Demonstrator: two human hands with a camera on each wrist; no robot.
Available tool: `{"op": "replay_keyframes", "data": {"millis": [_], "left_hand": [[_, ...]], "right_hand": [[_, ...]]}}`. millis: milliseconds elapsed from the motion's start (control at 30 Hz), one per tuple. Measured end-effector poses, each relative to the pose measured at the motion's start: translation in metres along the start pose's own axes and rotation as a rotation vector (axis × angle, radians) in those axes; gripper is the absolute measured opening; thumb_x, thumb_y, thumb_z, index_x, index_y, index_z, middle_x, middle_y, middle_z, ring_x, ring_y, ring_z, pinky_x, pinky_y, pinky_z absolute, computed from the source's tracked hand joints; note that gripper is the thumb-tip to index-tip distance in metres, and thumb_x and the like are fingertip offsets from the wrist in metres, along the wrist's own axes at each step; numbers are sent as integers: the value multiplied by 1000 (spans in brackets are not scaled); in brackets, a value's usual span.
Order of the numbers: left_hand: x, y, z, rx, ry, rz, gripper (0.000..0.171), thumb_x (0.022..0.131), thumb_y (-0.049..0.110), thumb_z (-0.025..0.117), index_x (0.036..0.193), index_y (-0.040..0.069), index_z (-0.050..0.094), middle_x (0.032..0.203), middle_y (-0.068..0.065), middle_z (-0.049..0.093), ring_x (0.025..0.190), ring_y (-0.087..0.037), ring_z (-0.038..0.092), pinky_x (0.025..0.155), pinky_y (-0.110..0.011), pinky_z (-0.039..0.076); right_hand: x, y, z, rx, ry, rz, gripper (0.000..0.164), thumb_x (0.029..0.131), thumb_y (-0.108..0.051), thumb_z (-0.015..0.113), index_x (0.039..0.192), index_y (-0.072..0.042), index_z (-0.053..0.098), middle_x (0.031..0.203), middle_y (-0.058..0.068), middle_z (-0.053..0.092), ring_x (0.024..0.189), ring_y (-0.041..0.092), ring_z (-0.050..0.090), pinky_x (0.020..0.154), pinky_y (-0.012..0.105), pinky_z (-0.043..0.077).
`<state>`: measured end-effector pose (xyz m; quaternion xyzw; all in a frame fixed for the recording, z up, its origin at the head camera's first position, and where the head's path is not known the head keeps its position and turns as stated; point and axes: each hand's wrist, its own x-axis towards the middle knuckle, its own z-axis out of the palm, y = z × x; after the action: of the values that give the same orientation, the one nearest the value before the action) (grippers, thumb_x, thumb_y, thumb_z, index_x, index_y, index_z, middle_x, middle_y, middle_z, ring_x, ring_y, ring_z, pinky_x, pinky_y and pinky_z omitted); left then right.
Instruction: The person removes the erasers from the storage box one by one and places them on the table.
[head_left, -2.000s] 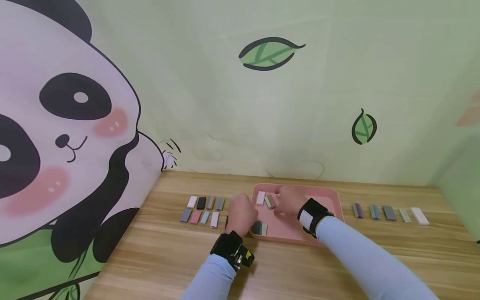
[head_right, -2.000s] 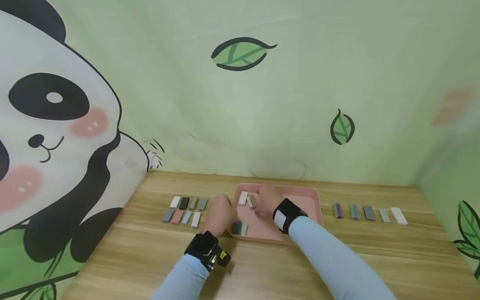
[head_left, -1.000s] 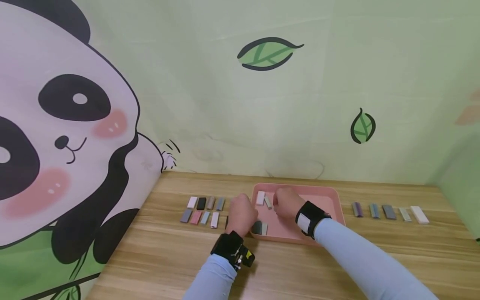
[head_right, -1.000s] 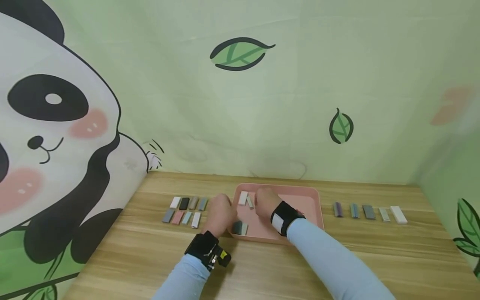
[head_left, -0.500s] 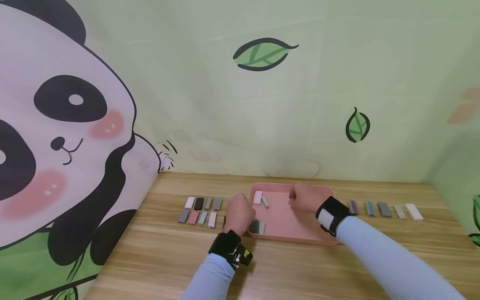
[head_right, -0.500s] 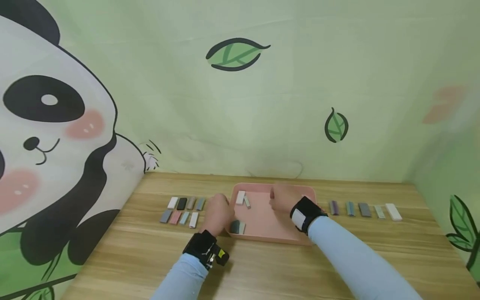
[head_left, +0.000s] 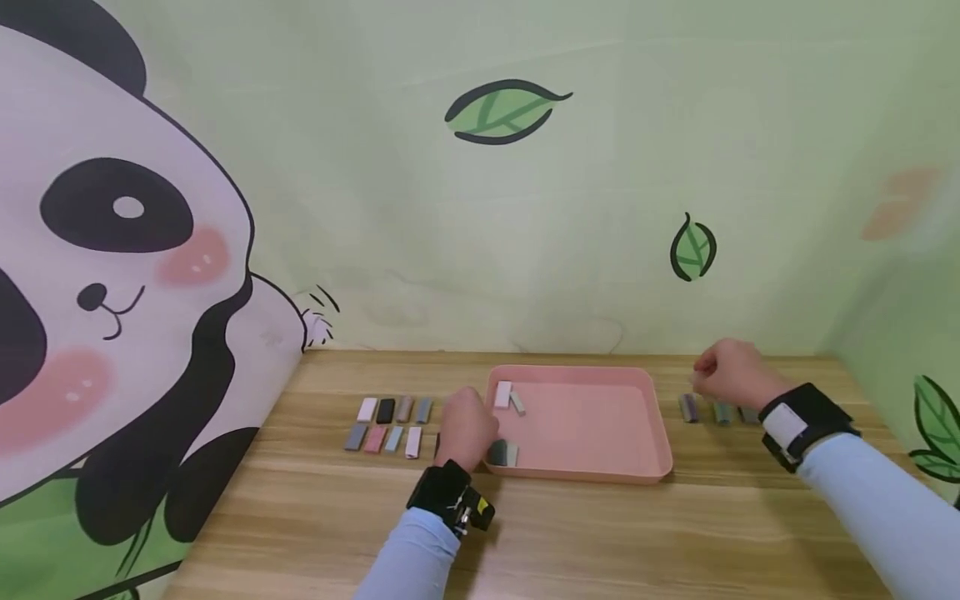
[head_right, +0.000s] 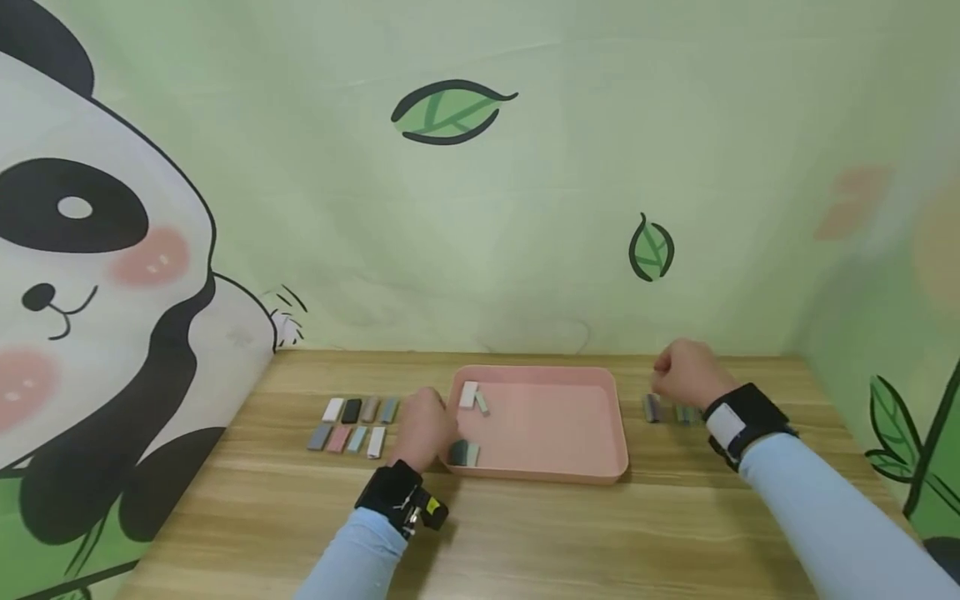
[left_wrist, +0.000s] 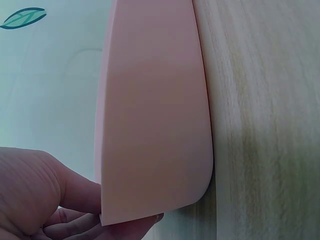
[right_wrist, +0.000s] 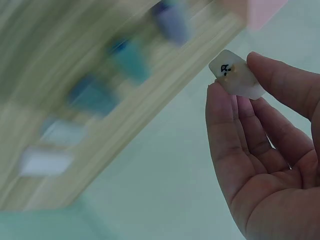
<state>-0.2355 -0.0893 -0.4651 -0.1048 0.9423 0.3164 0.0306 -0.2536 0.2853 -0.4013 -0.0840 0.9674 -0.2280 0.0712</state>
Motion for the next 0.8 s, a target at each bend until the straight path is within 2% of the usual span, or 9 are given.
{"op": "replay_keyframes", "data": {"millis": [100, 233, 333, 433, 567, 633, 800], "left_hand": [[0, -1, -3, 0, -5, -18, 5, 80, 7, 65, 77, 6, 62, 69, -6, 56, 61, -20, 54, 47, -27, 41], [1, -4, -6, -2, -3, -26, 4, 81, 8, 65, 77, 5, 62, 68, -6, 56, 60, -20, 54, 47, -27, 41], [2, -6, -8, 8, 9, -18, 6, 80, 8, 64, 75, 6, 63, 67, -6, 56, 59, -19, 54, 47, -26, 40], [3, -7, -10, 12, 14, -7, 7, 79, 7, 64, 73, 6, 62, 65, -5, 56, 58, -19, 54, 47, -27, 40], [5, -8, -11, 5, 15, -11, 6, 80, 8, 64, 74, 6, 62, 67, -6, 57, 59, -20, 54, 47, -27, 41], [6, -8, -11, 7, 18, -18, 5, 80, 7, 64, 76, 6, 63, 68, -6, 57, 59, -20, 54, 47, -27, 41], [6, -7, -13, -1, 19, -33, 3, 80, 7, 64, 78, 5, 64, 68, -7, 58, 60, -20, 55, 47, -27, 41]], "right_hand": [[-12, 25, -11, 3, -1, 47, 42, 83, -22, 63, 106, 13, 61, 100, 28, 64, 82, 29, 63, 68, 41, 52], [-29, 57, -22, -27, 49, 53, 43, 80, -23, 66, 103, 13, 62, 97, 29, 64, 81, 34, 63, 66, 42, 50], [-40, 78, -25, -42, 72, 51, 40, 78, -22, 67, 97, 13, 64, 91, 28, 65, 75, 32, 63, 61, 40, 49], [-49, 96, -25, -45, 59, 73, 37, 78, -21, 68, 94, 12, 66, 86, 24, 67, 69, 24, 61, 56, 35, 47], [-58, 110, -21, -42, 34, 109, 37, 76, -23, 70, 91, 10, 68, 81, 19, 68, 65, 17, 57, 54, 31, 43], [-60, 114, -19, -28, 15, 132, 38, 76, -23, 71, 92, 11, 67, 80, 19, 68, 65, 17, 56, 54, 31, 44], [-60, 118, -14, 42, -43, 204, 39, 75, -25, 71, 92, 11, 66, 74, 8, 65, 66, 17, 55, 55, 31, 43]]}}
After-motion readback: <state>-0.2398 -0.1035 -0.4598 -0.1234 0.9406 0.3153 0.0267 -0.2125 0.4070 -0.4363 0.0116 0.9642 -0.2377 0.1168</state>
